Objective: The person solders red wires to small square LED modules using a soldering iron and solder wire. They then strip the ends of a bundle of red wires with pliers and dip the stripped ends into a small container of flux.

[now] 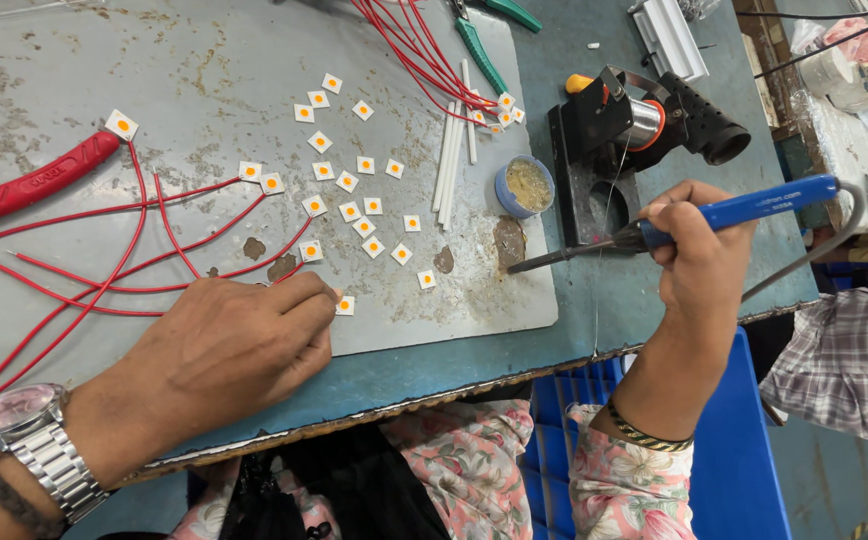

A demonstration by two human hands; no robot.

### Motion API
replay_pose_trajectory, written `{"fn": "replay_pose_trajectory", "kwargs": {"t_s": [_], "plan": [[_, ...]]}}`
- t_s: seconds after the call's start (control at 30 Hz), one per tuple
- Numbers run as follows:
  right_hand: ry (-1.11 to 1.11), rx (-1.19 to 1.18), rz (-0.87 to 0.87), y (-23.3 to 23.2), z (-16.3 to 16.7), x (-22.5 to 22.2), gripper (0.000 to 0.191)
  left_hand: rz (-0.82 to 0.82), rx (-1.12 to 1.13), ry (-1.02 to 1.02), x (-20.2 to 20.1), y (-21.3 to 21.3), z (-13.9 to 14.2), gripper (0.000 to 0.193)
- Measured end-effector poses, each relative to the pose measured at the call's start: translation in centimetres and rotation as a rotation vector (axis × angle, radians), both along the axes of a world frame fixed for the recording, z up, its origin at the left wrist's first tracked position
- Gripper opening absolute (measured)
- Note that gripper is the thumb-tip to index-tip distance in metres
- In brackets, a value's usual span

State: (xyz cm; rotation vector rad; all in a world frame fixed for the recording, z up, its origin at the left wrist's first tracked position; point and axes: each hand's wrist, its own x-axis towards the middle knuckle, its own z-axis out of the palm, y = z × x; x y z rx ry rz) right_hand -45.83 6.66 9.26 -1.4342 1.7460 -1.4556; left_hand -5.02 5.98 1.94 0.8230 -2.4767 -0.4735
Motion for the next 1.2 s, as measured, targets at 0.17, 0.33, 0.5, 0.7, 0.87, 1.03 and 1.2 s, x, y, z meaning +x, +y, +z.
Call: {"fn": "replay_pose_trajectory", "kwargs": {"t_s": [0.17, 0.33, 0.5, 0.7, 0.87, 1.03, 1.2], "plan": [[-0.029, -0.037, 0.015, 0.3, 0.2, -0.5, 0.010, -0.008, 0.010, -0.008, 0.0, 0.0, -0.2, 0.016], [-0.073, -0.100, 0.038, 1.5, 0.1, 0.0, 0.009, -0.069, -0.042, 0.066, 0.4, 0.0, -0.4, 0.015], [-0.158, -0.237, 0.184, 3.3, -0.2, 3.0, 0.016, -0.071, -0.049, 0.049, 0.4, 0.0, -0.7, 0.015], [-0.059, -0.334, 0.247, 4.9, -1.5, 10.1, 0.019, -0.083, -0.103, 0.022, 0.4, -0.3, -1.1, 0.019], [0.071, -0.238, 0.324, 5.8, -0.8, 13.5, 0.024, -0.080, -0.098, 0.042, 0.4, -0.3, -1.2, 0.021], [0.135, -0.156, 0.339, 5.1, -0.5, 14.4, 0.021, -0.083, -0.087, 0.051, 0.3, -0.4, -1.3, 0.019], [0.186, -0.146, 0.396, 4.6, -0.4, 14.5, 0.019, -0.076, -0.084, 0.050, 0.2, -0.3, -1.3, 0.020]]}}
